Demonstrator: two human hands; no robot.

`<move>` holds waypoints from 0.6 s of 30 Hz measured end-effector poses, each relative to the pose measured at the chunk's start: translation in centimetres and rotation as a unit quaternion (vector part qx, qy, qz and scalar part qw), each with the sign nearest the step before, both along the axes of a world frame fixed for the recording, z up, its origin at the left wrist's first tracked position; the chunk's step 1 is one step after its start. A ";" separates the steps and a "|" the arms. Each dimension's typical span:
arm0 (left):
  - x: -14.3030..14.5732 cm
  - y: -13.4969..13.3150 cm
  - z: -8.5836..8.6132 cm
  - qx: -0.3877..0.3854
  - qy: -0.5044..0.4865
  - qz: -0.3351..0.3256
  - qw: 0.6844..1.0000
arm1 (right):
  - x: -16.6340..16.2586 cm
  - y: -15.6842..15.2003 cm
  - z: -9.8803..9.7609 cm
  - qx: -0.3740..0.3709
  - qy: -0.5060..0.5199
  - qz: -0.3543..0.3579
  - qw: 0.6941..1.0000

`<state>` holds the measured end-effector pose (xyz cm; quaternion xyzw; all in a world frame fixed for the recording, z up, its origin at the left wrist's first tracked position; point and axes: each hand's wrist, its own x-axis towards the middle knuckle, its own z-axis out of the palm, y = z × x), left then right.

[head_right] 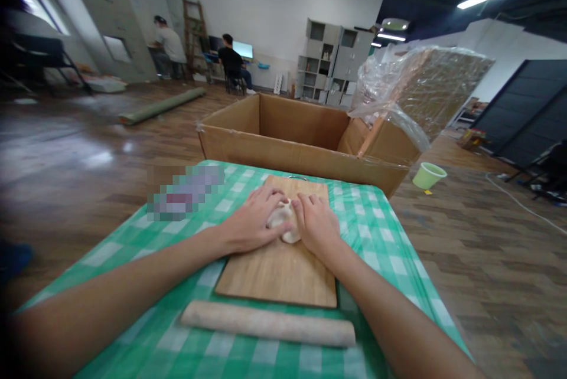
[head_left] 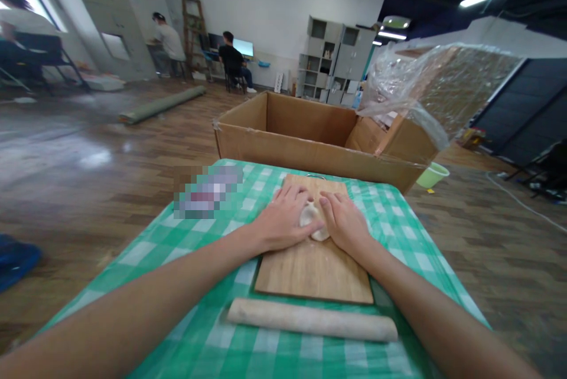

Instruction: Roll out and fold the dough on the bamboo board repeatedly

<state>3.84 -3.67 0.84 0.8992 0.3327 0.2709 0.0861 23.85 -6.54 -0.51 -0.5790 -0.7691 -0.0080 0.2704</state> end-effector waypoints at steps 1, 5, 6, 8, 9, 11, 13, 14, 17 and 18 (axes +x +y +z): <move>0.1 -0.4 0.2 0.012 0.022 -0.008 1.000 | 0.4 0.1 0.1 -0.002 0.016 0.000 1.000; 1.1 -1.5 0.1 0.021 0.054 0.024 0.998 | 1.3 0.3 0.4 -0.027 0.031 0.126 0.991; 1.3 -1.6 0.1 0.012 0.056 0.028 0.998 | 1.5 0.2 0.5 -0.042 0.030 0.163 0.985; 1.5 -1.5 0.1 -0.013 0.060 0.020 0.998 | 1.7 0.0 0.8 -0.070 0.024 0.203 0.976; 1.4 -1.3 0.3 -0.028 0.063 0.011 0.998 | 1.8 -0.1 1.1 -0.076 0.014 0.207 0.975; 0.9 -0.5 0.8 -0.057 0.066 -0.023 0.996 | 2.0 -0.4 1.6 -0.076 -0.017 0.201 0.976; 0.1 0.6 1.4 -0.081 0.076 -0.082 0.990 | 2.3 -0.6 2.1 -0.079 -0.042 0.203 0.975; -0.3 1.1 1.7 -0.092 0.086 -0.116 0.985 | 2.4 -0.7 2.3 -0.086 -0.049 0.208 0.973; -1.4 2.4 2.0 -0.119 0.111 -0.188 0.969 | 2.3 -0.9 2.3 -0.119 -0.074 0.205 0.969; -1.5 2.6 2.0 -0.124 0.107 -0.200 0.966 | 2.1 -1.0 2.1 -0.122 -0.086 0.190 0.970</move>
